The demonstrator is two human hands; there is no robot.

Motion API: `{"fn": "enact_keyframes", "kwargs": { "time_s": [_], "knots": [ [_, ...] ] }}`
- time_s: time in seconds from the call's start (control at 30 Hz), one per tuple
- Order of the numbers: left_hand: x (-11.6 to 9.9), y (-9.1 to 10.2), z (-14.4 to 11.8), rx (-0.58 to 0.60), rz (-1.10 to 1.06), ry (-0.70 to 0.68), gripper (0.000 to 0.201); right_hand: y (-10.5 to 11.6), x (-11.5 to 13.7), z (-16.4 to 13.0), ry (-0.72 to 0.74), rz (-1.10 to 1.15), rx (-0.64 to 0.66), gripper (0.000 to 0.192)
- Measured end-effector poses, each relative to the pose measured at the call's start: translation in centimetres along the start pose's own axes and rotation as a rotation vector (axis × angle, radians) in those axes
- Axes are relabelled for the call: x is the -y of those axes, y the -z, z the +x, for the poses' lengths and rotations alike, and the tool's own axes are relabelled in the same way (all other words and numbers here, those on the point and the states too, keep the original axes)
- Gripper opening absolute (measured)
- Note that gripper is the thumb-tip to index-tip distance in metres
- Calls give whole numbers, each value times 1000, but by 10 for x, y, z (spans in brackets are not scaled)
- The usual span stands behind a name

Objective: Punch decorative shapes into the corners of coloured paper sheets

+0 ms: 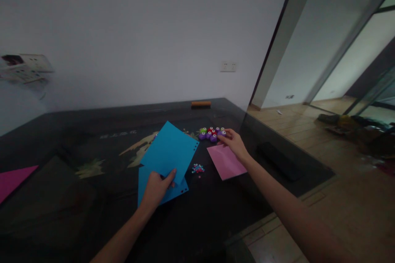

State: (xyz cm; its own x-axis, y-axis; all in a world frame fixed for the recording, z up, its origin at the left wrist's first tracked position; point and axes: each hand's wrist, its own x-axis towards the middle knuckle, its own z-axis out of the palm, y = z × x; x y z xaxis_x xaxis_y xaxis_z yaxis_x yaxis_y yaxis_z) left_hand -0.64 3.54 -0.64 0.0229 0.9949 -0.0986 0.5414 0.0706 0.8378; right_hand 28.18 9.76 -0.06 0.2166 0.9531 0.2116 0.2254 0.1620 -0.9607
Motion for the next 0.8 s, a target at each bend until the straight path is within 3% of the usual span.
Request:
{"fn": "enact_keyframes", "kwargs": {
  "time_s": [0.17,0.37,0.8],
  "knots": [
    [1,-4,-3,22,-3,-4,48,31,-9,48,-14,-230,-204,32],
    [4,-5,-1,27,33,-11,52,42,-25,95,-67,-540,-310,30],
    [-1,-3,-1,44,11,40,54,32,-53,123,-291,-893,-211,19]
  ]
}}
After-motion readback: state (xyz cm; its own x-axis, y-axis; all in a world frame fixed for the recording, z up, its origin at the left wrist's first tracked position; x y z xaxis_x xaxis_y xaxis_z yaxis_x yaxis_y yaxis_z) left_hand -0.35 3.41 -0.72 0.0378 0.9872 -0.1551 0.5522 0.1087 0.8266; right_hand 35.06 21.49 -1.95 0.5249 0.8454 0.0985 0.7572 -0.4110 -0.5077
